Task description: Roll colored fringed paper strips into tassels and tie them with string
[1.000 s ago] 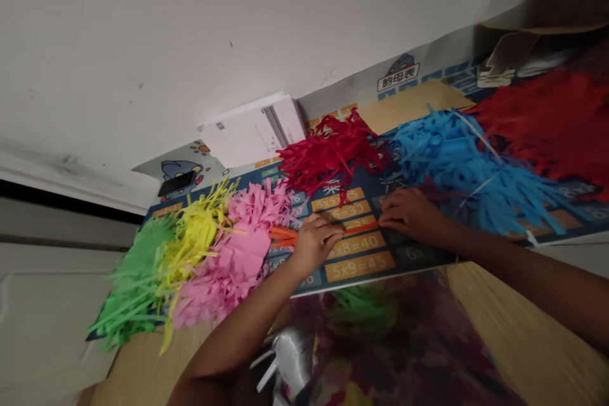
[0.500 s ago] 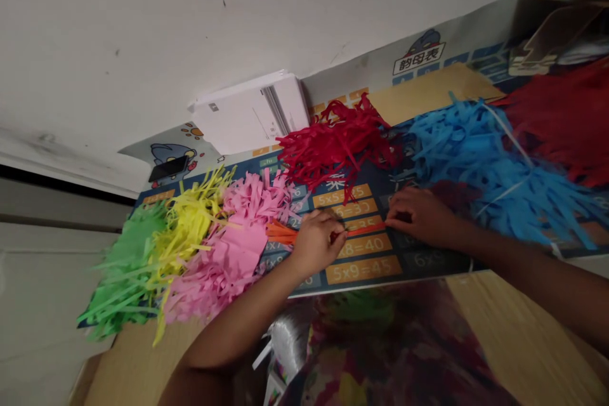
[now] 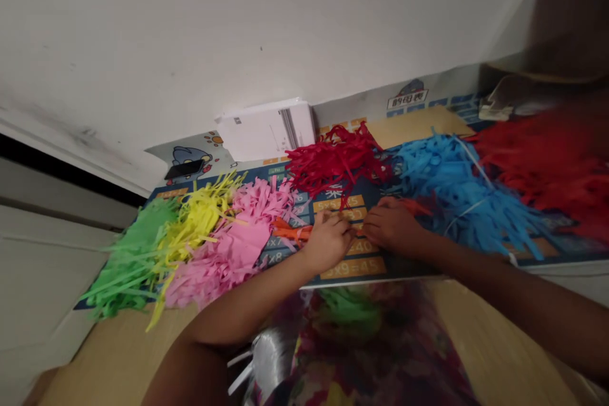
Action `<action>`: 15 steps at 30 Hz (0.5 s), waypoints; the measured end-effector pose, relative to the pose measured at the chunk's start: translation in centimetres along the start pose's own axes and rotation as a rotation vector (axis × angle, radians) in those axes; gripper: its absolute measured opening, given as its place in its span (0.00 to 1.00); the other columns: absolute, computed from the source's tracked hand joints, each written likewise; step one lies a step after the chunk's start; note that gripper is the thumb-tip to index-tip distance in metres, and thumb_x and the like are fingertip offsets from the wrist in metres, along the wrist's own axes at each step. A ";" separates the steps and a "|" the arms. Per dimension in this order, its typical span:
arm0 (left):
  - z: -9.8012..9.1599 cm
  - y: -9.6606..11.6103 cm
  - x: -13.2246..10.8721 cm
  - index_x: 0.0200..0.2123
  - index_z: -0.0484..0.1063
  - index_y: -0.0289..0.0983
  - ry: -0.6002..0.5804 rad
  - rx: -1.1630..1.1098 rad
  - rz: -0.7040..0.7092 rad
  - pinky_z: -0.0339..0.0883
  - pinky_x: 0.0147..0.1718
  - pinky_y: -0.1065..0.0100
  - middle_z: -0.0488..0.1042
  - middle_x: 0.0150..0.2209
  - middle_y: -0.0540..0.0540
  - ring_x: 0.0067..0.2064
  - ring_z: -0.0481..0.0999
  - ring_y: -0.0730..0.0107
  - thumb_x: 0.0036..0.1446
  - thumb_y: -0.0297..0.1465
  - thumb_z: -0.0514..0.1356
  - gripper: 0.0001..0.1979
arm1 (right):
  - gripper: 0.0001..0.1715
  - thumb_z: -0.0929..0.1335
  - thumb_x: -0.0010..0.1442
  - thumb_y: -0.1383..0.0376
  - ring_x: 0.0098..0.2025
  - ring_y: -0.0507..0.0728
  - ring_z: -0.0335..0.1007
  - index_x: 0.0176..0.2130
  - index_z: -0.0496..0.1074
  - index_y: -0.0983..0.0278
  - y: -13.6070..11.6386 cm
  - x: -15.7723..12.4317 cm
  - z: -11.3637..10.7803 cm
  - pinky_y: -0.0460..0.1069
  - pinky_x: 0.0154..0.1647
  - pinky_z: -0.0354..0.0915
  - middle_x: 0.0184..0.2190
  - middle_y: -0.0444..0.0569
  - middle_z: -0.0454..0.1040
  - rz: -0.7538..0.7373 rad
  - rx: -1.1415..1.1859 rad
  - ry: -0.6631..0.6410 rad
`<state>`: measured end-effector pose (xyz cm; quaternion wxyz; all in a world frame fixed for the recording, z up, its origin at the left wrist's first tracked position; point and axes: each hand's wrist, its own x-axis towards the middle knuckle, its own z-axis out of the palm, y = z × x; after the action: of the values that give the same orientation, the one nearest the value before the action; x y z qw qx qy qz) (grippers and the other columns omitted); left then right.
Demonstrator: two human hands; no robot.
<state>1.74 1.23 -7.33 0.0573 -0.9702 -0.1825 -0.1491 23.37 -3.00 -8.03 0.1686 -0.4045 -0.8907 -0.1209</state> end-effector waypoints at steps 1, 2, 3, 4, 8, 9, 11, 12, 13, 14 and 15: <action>-0.2 0.0 0.1 0.38 0.77 0.37 0.050 0.019 0.008 0.55 0.48 0.54 0.79 0.34 0.47 0.39 0.74 0.65 0.67 0.29 0.57 0.08 | 0.14 0.65 0.67 0.70 0.34 0.55 0.65 0.30 0.74 0.64 -0.4 0.2 -0.5 0.55 0.45 0.50 0.27 0.46 0.75 0.025 -0.001 0.020; -0.7 -0.1 0.1 0.38 0.76 0.37 0.113 0.044 0.022 0.55 0.48 0.54 0.80 0.34 0.47 0.38 0.74 0.66 0.66 0.28 0.57 0.07 | 0.14 0.65 0.67 0.69 0.34 0.55 0.65 0.30 0.74 0.64 -1.0 0.4 -1.4 0.55 0.44 0.50 0.27 0.47 0.76 0.058 0.009 0.041; -1.6 0.0 0.0 0.39 0.76 0.37 0.180 0.069 0.040 0.55 0.49 0.54 0.80 0.34 0.48 0.38 0.75 0.67 0.66 0.27 0.58 0.06 | 0.13 0.66 0.66 0.68 0.35 0.55 0.66 0.30 0.75 0.64 -1.6 0.5 -2.5 0.55 0.43 0.50 0.28 0.47 0.77 0.108 0.038 0.061; -2.7 0.2 -0.2 0.40 0.76 0.37 0.246 0.088 0.063 0.55 0.51 0.54 0.81 0.35 0.48 0.38 0.75 0.67 0.66 0.27 0.58 0.06 | 0.13 0.66 0.66 0.66 0.36 0.55 0.67 0.31 0.76 0.64 -2.4 0.7 -3.9 0.54 0.42 0.50 0.29 0.48 0.77 0.181 0.096 0.079; -8.9 1.8 -1.5 0.45 0.74 0.36 0.412 0.062 0.169 0.53 0.57 0.53 0.83 0.39 0.48 0.41 0.78 0.68 0.65 0.26 0.59 0.06 | 0.15 0.66 0.65 0.57 0.37 0.56 0.69 0.36 0.79 0.62 -5.0 1.1 -9.1 0.52 0.38 0.56 0.34 0.49 0.80 0.475 0.718 -0.011; -10.1 2.2 -1.7 0.45 0.74 0.36 0.435 0.048 0.191 0.53 0.58 0.53 0.83 0.39 0.48 0.41 0.78 0.68 0.65 0.25 0.59 0.07 | 0.16 0.67 0.63 0.55 0.34 0.55 0.69 0.35 0.79 0.62 -5.3 1.2 -9.8 0.50 0.35 0.57 0.32 0.48 0.79 0.537 0.948 -0.076; -11.6 3.0 -1.9 0.45 0.74 0.36 0.477 0.011 0.204 0.54 0.59 0.54 0.83 0.37 0.49 0.40 0.79 0.69 0.65 0.24 0.59 0.07 | 0.19 0.71 0.56 0.50 0.26 0.52 0.65 0.31 0.78 0.64 -5.8 1.4 -10.1 0.47 0.28 0.56 0.26 0.45 0.76 0.675 1.369 -0.164; -11.9 3.4 -1.9 0.45 0.75 0.36 0.502 -0.017 0.190 0.55 0.58 0.55 0.83 0.37 0.49 0.39 0.79 0.70 0.64 0.24 0.60 0.07 | 0.21 0.73 0.51 0.49 0.23 0.50 0.62 0.28 0.77 0.65 -6.0 1.4 -9.8 0.46 0.25 0.54 0.23 0.44 0.73 0.748 1.521 -0.175; -11.8 3.7 -1.9 0.44 0.75 0.36 0.528 -0.058 0.156 0.56 0.58 0.55 0.83 0.36 0.49 0.37 0.79 0.71 0.64 0.25 0.61 0.06 | 0.23 0.75 0.47 0.48 0.21 0.49 0.60 0.27 0.76 0.65 -6.3 1.5 -9.4 0.45 0.23 0.52 0.21 0.43 0.71 0.813 1.629 -0.167; -11.5 4.0 -2.0 0.43 0.75 0.36 0.560 -0.112 0.105 0.57 0.58 0.56 0.83 0.35 0.49 0.36 0.79 0.71 0.63 0.25 0.61 0.05 | 0.24 0.77 0.44 0.47 0.20 0.48 0.58 0.26 0.76 0.66 -6.7 1.5 -8.8 0.45 0.22 0.51 0.19 0.42 0.70 0.861 1.702 -0.134; -11.1 4.4 -2.0 0.41 0.75 0.37 0.593 -0.177 0.037 0.59 0.56 0.57 0.82 0.35 0.49 0.36 0.79 0.72 0.63 0.26 0.62 0.04 | 0.25 0.78 0.42 0.47 0.20 0.48 0.58 0.25 0.75 0.66 -7.2 1.6 -8.2 0.45 0.22 0.51 0.19 0.42 0.69 0.901 1.754 -0.088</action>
<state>-1.40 -5.35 2.34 0.0260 -0.8888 -0.1263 -0.4397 18.61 -9.42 -0.43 0.4057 -0.4415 -0.4329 0.6731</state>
